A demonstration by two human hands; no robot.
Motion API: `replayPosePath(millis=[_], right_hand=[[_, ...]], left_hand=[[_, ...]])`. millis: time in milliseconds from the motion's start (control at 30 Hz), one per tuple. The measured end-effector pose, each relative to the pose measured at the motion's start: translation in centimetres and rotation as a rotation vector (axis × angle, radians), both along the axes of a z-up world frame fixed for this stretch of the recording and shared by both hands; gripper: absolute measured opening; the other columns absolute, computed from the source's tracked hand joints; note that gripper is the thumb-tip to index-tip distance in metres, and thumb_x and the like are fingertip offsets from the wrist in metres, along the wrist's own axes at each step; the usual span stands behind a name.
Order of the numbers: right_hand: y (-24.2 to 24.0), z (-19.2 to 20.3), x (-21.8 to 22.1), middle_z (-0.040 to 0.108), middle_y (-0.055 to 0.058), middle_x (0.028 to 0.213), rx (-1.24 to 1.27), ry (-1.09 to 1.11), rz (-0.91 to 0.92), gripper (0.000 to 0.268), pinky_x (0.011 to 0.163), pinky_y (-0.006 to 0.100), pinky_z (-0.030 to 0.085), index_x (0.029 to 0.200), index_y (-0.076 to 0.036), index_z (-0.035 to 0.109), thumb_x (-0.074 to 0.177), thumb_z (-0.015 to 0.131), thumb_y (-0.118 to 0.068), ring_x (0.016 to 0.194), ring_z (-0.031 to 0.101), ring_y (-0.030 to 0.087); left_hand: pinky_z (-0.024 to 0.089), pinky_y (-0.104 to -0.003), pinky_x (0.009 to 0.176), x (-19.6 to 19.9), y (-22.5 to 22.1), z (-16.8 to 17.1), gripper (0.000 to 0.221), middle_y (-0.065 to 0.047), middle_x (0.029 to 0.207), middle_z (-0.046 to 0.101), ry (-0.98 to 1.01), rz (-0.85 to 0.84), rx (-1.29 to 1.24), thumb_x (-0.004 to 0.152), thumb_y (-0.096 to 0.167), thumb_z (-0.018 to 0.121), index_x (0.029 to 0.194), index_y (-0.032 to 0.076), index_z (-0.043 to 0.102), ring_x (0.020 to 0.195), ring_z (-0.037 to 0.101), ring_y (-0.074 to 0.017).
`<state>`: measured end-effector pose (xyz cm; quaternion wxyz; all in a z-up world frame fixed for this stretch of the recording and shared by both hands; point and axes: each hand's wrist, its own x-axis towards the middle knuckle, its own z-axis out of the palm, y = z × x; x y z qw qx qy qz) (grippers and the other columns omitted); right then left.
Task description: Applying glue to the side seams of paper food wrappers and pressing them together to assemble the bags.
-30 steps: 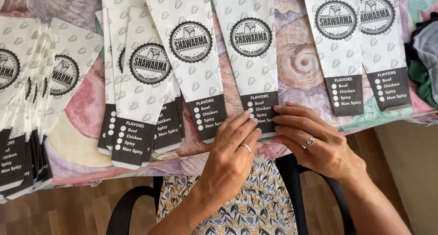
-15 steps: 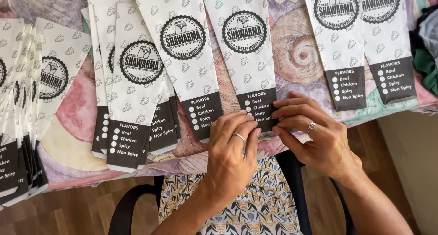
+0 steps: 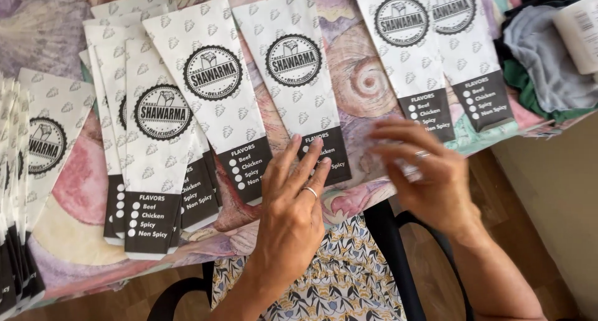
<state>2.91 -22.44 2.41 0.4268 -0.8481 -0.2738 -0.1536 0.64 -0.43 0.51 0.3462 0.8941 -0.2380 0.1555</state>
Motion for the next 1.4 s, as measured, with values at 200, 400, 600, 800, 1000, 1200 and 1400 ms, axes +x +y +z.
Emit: replayPosePath(millis=[200,400,600,800,1000,1200,1400], right_hand=[[-4.3,-1.0,-1.0,0.073,0.021,0.123,-0.227,-0.175,-0.374,0.01,0.118,0.052,0.05,0.113,0.006,0.076,0.103,0.072,0.006,0.127,0.066,0.04],[-5.7,-1.3,-1.0,0.075,0.019,0.122,-0.285,-0.165,-0.407,0.01,0.119,0.05,0.049,0.112,0.005,0.077,0.103,0.073,0.007,0.13,0.066,0.04],[-5.5,-0.9,-1.5,0.073,0.023,0.13,-0.279,-0.191,-0.398,0.012,0.122,0.051,0.051,0.117,0.007,0.077,0.107,0.071,0.009,0.129,0.068,0.038],[-4.5,-1.2,-1.5,0.071,0.029,0.133,-0.209,-0.257,-0.33,0.013,0.119,0.055,0.055,0.119,0.008,0.075,0.109,0.07,0.016,0.13,0.069,0.046],[1.6,-1.0,-1.0,0.067,0.026,0.129,-0.067,-0.18,0.079,0.022,0.12,0.052,0.052,0.116,0.005,0.069,0.094,0.07,0.008,0.128,0.065,0.041],[5.4,-0.6,-0.4,0.068,0.023,0.121,-0.067,-0.174,0.342,0.028,0.116,0.061,0.049,0.115,0.011,0.064,0.094,0.072,-0.005,0.125,0.065,0.044],[5.4,-0.2,0.1,0.07,0.023,0.112,-0.11,-0.234,0.353,0.014,0.11,0.061,0.052,0.102,0.009,0.066,0.093,0.071,0.0,0.116,0.068,0.044]], left_hand=[[0.03,-0.056,0.124,1.6,-3.7,0.0,0.038,-0.023,0.141,0.062,0.032,-0.058,0.099,0.084,-0.004,0.072,0.122,0.0,0.07,0.142,0.047,-0.0418],[0.032,-0.055,0.122,2.6,-8.3,-1.2,0.032,-0.022,0.14,0.063,0.034,-0.061,0.046,0.086,0.002,0.072,0.118,0.002,0.073,0.141,0.048,-0.042],[0.033,-0.058,0.122,2.1,-7.7,-0.6,0.031,-0.024,0.143,0.06,-0.03,-0.047,-0.078,0.09,0.0,0.068,0.121,-0.003,0.071,0.143,0.045,-0.0427],[0.036,-0.057,0.12,-0.6,2.8,0.4,0.058,-0.02,0.141,0.061,-0.115,0.213,0.159,0.074,-0.014,0.069,0.13,0.0,0.063,0.138,0.05,-0.038],[0.038,-0.053,0.122,-2.0,2.2,-1.2,0.057,-0.025,0.143,0.06,-0.022,0.279,0.22,0.081,-0.01,0.074,0.135,-0.003,0.058,0.138,0.053,-0.0399],[0.037,-0.049,0.125,-2.7,2.7,-2.5,0.03,-0.024,0.145,0.054,-0.087,0.192,-0.011,0.094,-0.003,0.072,0.123,-0.003,0.062,0.141,0.049,-0.0383],[0.05,-0.05,0.112,-2.7,4.5,-2.0,0.024,-0.02,0.122,0.068,-0.186,-0.002,-0.103,0.088,0.002,0.083,0.107,-0.009,0.072,0.122,0.063,-0.0359]])
